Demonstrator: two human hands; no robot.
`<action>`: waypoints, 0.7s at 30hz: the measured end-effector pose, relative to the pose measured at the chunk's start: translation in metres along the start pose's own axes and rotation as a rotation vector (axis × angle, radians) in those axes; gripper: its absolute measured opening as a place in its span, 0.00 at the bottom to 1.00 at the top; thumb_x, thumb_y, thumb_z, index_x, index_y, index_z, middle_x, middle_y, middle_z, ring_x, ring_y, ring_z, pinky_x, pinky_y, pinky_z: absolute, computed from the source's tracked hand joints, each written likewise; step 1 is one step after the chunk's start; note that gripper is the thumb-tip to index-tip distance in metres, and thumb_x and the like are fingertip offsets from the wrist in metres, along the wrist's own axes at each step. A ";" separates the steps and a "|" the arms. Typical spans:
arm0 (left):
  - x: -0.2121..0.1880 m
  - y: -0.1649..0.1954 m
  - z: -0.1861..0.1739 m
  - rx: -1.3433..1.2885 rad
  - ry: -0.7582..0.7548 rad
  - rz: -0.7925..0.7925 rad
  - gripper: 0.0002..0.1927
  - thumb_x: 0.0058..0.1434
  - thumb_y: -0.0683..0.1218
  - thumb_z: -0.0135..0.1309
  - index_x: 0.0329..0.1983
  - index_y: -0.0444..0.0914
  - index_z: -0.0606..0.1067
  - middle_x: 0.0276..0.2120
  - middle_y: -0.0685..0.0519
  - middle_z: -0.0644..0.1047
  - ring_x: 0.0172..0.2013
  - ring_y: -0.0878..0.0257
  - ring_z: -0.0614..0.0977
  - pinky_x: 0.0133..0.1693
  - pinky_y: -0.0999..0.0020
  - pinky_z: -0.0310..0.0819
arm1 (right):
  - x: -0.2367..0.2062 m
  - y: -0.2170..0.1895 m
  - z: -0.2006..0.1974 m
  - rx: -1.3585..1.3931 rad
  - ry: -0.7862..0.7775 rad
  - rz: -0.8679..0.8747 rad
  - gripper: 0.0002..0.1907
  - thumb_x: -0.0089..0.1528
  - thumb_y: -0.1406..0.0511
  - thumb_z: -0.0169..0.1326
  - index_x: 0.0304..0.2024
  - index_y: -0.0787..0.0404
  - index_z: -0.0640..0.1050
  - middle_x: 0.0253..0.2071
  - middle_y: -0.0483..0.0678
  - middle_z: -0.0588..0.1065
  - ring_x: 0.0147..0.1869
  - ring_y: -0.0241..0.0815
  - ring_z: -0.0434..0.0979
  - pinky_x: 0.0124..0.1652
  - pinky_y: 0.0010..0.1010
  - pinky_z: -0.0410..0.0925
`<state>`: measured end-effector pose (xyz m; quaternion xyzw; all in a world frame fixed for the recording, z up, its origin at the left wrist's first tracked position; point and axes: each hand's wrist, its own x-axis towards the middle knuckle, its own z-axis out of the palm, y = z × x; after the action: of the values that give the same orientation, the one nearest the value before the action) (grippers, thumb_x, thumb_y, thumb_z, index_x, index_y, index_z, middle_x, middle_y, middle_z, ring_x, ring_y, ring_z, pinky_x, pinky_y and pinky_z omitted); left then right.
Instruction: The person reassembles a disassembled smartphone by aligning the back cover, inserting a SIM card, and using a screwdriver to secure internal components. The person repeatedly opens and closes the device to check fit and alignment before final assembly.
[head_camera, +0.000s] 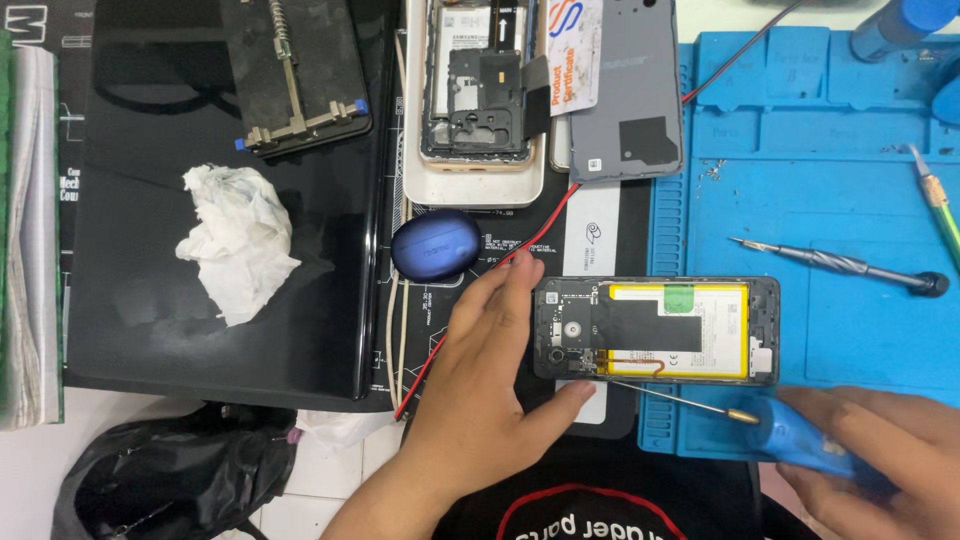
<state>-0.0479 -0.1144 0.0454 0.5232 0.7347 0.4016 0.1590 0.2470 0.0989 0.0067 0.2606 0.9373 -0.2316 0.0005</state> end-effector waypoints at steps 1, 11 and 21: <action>0.002 0.001 0.001 -0.018 0.004 -0.039 0.51 0.57 0.47 0.65 0.76 0.27 0.49 0.67 0.38 0.69 0.72 0.42 0.62 0.68 0.53 0.59 | -0.004 0.005 0.000 0.032 -0.007 0.029 0.33 0.39 0.61 0.70 0.50 0.56 0.82 0.38 0.47 0.84 0.39 0.41 0.88 0.41 0.29 0.78; 0.019 0.025 0.002 0.115 -0.049 -0.135 0.42 0.52 0.46 0.67 0.68 0.28 0.64 0.63 0.40 0.69 0.66 0.41 0.62 0.64 0.51 0.58 | -0.030 0.033 -0.004 0.193 0.063 0.216 0.33 0.41 0.65 0.68 0.52 0.59 0.81 0.39 0.48 0.84 0.42 0.40 0.84 0.45 0.30 0.78; 0.038 0.033 0.002 0.230 -0.117 -0.087 0.37 0.47 0.46 0.69 0.61 0.31 0.73 0.52 0.43 0.71 0.56 0.45 0.68 0.57 0.53 0.63 | -0.035 0.035 -0.003 0.137 0.114 0.221 0.34 0.42 0.64 0.68 0.53 0.61 0.80 0.44 0.52 0.82 0.45 0.43 0.86 0.50 0.33 0.76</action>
<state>-0.0402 -0.0746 0.0764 0.5281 0.7874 0.2761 0.1579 0.2948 0.1090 -0.0013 0.3742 0.8834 -0.2785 -0.0452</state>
